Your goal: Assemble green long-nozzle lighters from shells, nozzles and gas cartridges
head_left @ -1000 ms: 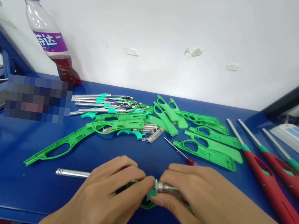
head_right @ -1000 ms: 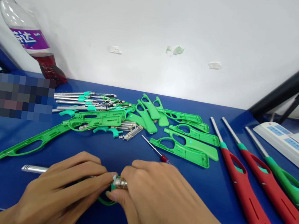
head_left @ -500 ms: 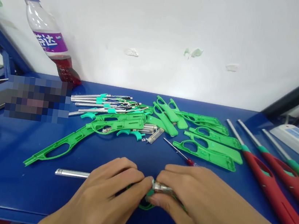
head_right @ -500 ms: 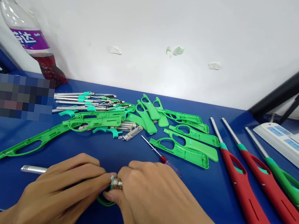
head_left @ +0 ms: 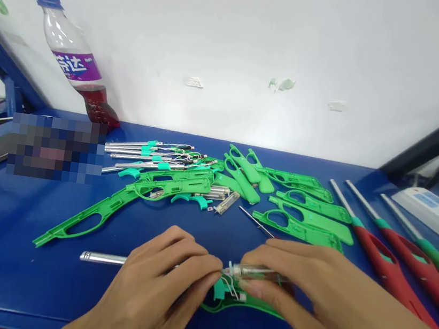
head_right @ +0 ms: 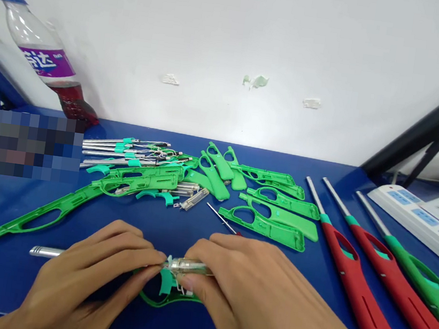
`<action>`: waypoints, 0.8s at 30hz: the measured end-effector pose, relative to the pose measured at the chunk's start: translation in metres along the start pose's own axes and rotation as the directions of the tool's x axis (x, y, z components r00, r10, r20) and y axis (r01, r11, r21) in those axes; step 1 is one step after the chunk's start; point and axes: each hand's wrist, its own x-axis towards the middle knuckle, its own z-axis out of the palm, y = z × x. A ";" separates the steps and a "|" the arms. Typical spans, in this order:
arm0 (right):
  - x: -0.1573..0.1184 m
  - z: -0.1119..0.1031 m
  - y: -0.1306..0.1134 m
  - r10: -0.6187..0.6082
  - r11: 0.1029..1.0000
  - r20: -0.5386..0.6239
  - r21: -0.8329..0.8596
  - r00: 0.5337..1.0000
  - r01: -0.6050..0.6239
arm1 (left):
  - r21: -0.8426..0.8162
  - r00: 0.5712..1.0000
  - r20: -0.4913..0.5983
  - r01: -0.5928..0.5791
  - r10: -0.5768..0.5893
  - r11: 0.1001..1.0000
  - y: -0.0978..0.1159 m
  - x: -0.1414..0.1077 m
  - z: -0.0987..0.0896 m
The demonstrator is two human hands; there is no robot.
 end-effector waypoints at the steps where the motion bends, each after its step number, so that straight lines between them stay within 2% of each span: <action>1: 0.000 0.001 -0.001 -0.012 1.000 -0.017 -0.021 1.000 0.012 | -0.007 1.000 0.002 0.002 -0.002 1.000 0.000 0.000 0.000; 10: -0.001 0.006 -0.005 -0.085 0.982 -0.101 -0.175 0.991 0.066 | 0.013 1.000 -0.020 -0.009 0.010 1.000 0.003 -0.003 -0.001; 24: 0.003 0.007 -0.006 -0.111 0.973 -0.114 -0.215 0.987 0.084 | 0.054 0.998 -0.036 -0.041 0.043 0.998 0.004 -0.001 -0.001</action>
